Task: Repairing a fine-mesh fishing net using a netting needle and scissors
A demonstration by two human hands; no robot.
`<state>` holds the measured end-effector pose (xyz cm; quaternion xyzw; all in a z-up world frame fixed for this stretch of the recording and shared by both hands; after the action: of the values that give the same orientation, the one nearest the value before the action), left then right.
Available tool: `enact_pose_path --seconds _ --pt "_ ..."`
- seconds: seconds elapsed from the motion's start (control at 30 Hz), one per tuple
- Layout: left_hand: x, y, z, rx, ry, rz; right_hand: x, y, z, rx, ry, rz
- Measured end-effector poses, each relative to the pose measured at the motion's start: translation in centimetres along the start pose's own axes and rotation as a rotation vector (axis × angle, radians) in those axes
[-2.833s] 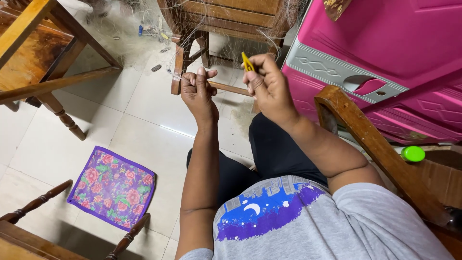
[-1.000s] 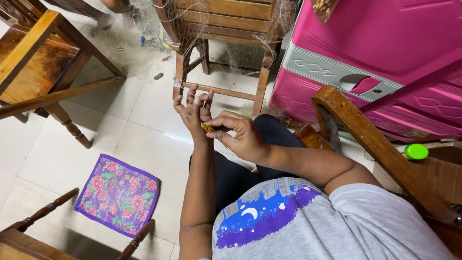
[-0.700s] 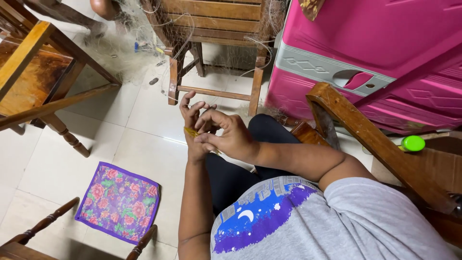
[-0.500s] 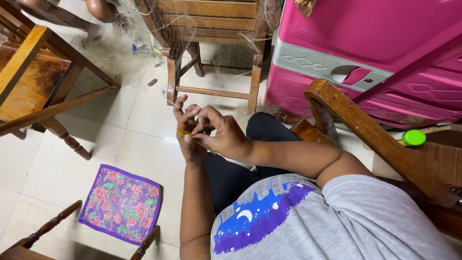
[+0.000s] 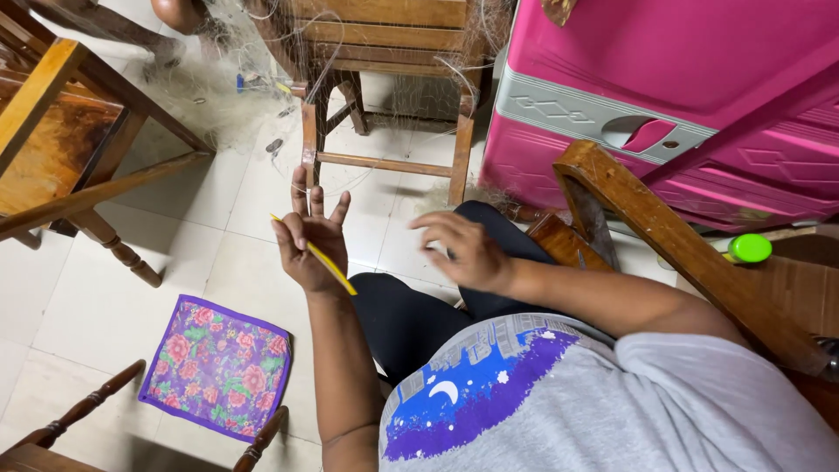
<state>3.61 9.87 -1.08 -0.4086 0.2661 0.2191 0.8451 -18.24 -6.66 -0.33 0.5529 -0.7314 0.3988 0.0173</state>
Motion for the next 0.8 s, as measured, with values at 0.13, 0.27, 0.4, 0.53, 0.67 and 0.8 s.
enact_pose_path --seconds 0.13,0.27,0.4,0.53,0.67,0.8 --pt "1.2 -1.1 1.4 0.001 0.115 0.031 3.4 15.2 9.2 -0.191 0.148 -0.041" --pt "4.8 -1.1 1.0 0.011 0.263 -0.003 8.0 36.6 17.5 -1.078 0.325 -0.151" --pt "6.7 -0.9 0.3 -0.020 0.410 -0.026 12.1 43.2 13.9 -1.393 0.585 -0.388" --pt "7.6 -0.5 -0.2 -0.034 0.436 -0.044 8.2 49.1 14.2 -1.224 0.767 -0.605" --pt "7.7 -0.3 0.2 -0.024 0.449 -0.047 8.0 46.3 11.4 -1.396 0.750 -0.541" --pt "7.9 -0.3 0.3 -0.031 0.472 -0.054 8.2 41.2 9.4 -1.453 0.730 -0.512"
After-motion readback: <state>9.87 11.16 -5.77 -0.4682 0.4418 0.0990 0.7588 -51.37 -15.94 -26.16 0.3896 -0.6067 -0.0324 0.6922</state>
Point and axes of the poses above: each hand's wrist, its own y-axis away from the middle knuckle, its own x-axis out of the back of the hand, z = x × y, the point moved 4 cm from there along -y, towards the middle knuckle, and after that the axes turned 11 degrees about -z, right-handed, at the moved point
